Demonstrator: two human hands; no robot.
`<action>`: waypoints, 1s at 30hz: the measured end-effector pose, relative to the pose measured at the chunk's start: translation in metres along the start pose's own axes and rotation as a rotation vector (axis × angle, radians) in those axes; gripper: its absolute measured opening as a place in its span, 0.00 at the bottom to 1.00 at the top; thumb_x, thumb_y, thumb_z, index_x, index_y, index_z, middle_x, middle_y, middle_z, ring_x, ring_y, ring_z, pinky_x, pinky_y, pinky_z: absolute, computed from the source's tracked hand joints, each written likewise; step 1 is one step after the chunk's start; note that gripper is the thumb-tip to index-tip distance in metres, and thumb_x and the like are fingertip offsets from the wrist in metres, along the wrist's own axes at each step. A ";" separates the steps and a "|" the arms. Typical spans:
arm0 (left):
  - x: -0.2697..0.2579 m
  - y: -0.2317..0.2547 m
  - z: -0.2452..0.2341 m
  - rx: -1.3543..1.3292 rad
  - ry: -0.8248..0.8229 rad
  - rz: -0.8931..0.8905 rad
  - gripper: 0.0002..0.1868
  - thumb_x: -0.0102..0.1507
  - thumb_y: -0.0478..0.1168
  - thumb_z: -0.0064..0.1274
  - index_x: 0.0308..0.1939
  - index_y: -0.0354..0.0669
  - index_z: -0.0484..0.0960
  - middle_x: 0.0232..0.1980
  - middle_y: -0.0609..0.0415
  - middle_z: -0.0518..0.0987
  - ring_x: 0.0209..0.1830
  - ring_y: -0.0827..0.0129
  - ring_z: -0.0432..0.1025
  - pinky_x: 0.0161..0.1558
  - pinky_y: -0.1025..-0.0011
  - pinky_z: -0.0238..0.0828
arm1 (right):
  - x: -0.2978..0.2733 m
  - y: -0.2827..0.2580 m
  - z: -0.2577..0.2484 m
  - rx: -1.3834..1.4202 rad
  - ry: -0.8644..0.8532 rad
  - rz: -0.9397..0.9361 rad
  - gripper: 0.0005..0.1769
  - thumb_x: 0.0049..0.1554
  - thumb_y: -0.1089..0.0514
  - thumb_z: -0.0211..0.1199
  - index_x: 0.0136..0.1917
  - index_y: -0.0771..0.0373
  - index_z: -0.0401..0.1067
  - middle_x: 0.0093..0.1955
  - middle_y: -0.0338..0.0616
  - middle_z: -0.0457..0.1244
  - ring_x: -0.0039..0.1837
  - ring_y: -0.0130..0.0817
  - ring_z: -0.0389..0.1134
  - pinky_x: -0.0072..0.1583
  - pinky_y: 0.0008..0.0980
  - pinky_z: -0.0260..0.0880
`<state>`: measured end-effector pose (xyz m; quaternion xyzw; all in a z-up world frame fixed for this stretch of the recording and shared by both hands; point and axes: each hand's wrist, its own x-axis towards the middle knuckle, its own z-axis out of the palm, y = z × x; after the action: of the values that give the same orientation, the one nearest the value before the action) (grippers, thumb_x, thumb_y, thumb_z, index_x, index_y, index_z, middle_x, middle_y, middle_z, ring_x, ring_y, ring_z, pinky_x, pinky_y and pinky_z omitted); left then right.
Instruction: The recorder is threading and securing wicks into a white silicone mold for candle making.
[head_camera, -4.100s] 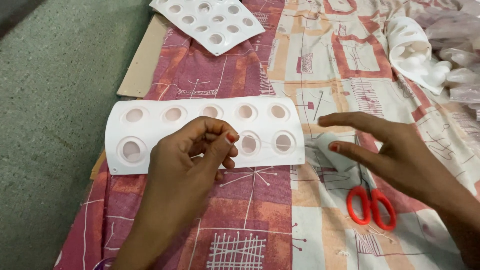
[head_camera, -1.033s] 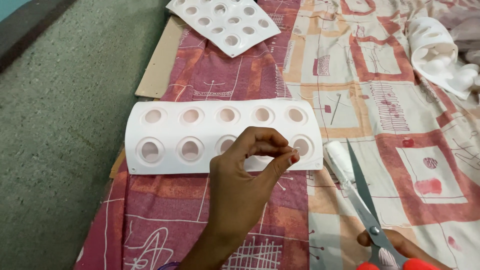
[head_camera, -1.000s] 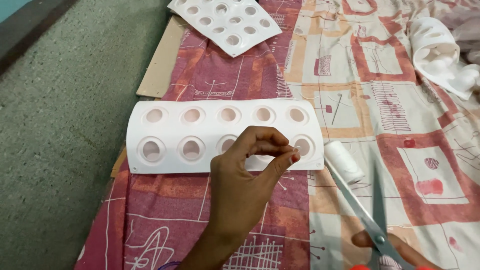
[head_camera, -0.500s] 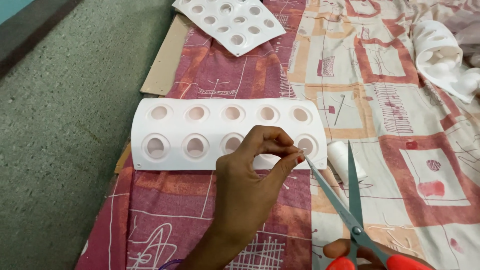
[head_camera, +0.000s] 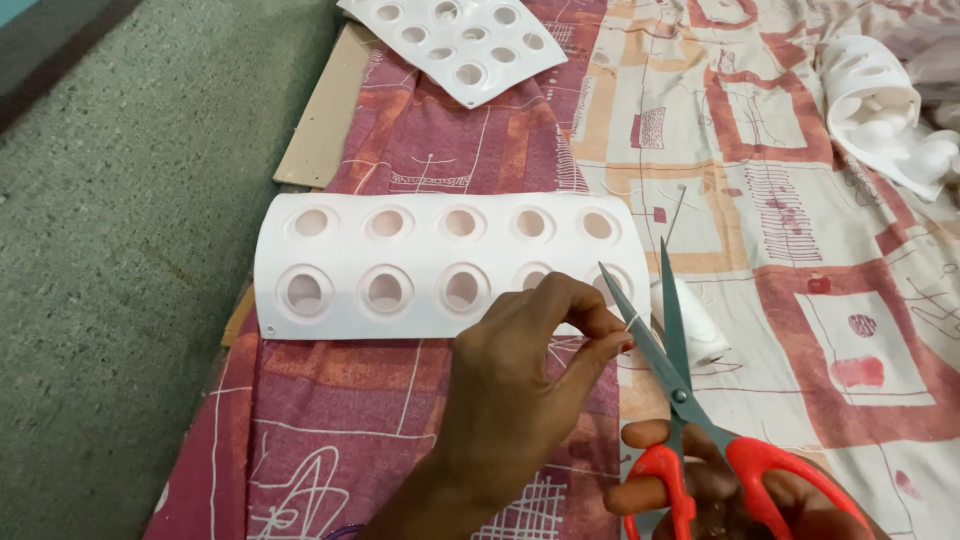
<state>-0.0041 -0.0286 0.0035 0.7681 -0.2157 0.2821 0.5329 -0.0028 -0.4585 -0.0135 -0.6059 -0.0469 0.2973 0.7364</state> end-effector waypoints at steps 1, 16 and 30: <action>0.000 0.000 0.000 -0.001 -0.002 0.000 0.14 0.60 0.35 0.66 0.43 0.41 0.76 0.38 0.55 0.84 0.41 0.67 0.80 0.41 0.69 0.76 | 0.009 0.008 0.017 0.011 -0.004 0.000 0.45 0.55 0.47 0.74 0.73 0.74 0.59 0.49 0.65 0.69 0.48 0.45 0.72 0.48 0.39 0.73; 0.003 -0.002 -0.001 0.060 -0.035 -0.032 0.15 0.59 0.35 0.67 0.35 0.40 0.73 0.31 0.56 0.79 0.35 0.66 0.78 0.34 0.67 0.73 | 0.047 0.116 0.091 0.134 0.081 0.041 0.46 0.55 0.46 0.75 0.75 0.75 0.60 0.43 0.64 0.67 0.42 0.45 0.69 0.43 0.37 0.68; 0.036 -0.010 -0.010 -0.867 0.166 -0.550 0.12 0.60 0.30 0.62 0.40 0.41 0.73 0.42 0.49 0.85 0.46 0.73 0.81 0.52 0.74 0.79 | 0.065 0.015 0.137 -0.227 0.451 -0.445 0.35 0.54 0.62 0.70 0.73 0.71 0.67 0.58 0.65 0.69 0.53 0.42 0.74 0.47 0.36 0.75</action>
<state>0.0272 -0.0171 0.0226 0.4801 -0.0600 0.0762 0.8718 -0.0137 -0.3065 -0.0101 -0.7095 -0.0466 -0.0196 0.7028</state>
